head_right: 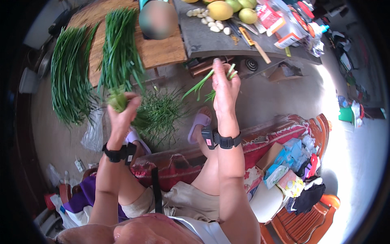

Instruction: The person cleans chives by hand, peeling away damaged or discolored outer layers from the stems one by one while holding the bunch.

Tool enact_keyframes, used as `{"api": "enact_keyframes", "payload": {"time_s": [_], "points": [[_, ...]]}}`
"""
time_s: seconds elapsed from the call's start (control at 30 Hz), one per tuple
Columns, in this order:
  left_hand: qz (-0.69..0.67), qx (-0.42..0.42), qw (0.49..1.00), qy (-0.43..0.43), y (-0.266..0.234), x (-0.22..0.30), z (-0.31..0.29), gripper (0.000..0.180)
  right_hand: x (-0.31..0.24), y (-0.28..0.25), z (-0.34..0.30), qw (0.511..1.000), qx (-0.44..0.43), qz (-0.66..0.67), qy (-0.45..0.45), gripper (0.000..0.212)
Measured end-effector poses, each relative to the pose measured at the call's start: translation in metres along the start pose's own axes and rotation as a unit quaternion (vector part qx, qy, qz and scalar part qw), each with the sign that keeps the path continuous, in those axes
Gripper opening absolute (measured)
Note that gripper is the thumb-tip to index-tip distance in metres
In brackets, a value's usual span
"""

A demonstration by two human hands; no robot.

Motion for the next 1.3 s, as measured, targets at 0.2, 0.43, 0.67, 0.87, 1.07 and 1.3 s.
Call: {"api": "enact_keyframes", "payload": {"time_s": [0.2, 0.43, 0.67, 0.87, 1.07, 1.3], "points": [[0.000, -0.146, 0.989, -0.022, 0.039, 0.011, 0.001, 0.035, 0.020, 0.046, -0.035, 0.983, -0.154, -0.071, 0.063, 0.026], [0.023, -0.180, 0.979, -0.088, 0.029, -0.001, 0.005, 0.022, 0.030, 0.057, -0.041, 0.963, -0.224, -0.126, 0.080, 0.029], [0.094, -0.181, 0.976, -0.077, 0.028, -0.008, 0.002, 0.024, 0.032, 0.052, -0.037, 0.947, -0.236, -0.207, 0.074, 0.033], [0.076, -0.190, 0.978, -0.030, 0.030, -0.008, 0.002, 0.024, 0.037, 0.050, -0.035, 0.948, -0.243, -0.178, 0.104, 0.027], [0.140, -0.195, 0.971, 0.002, 0.024, -0.018, 0.004, 0.023, 0.036, 0.052, -0.038, 0.939, -0.262, -0.204, 0.094, 0.033], [0.134, -0.242, 0.960, 0.032, 0.023, -0.002, 0.004, 0.017, 0.036, 0.048, -0.034, 0.926, -0.301, -0.158, 0.166, 0.031]]}}
Point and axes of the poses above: each hand's wrist, its own z-axis towards the middle knuckle, its own y-axis out of the palm, x = y × z, the point moved 1 cm from there along z, towards the middle knuckle, and after that the axes turned 5 degrees about -z, right-handed, at the moved point
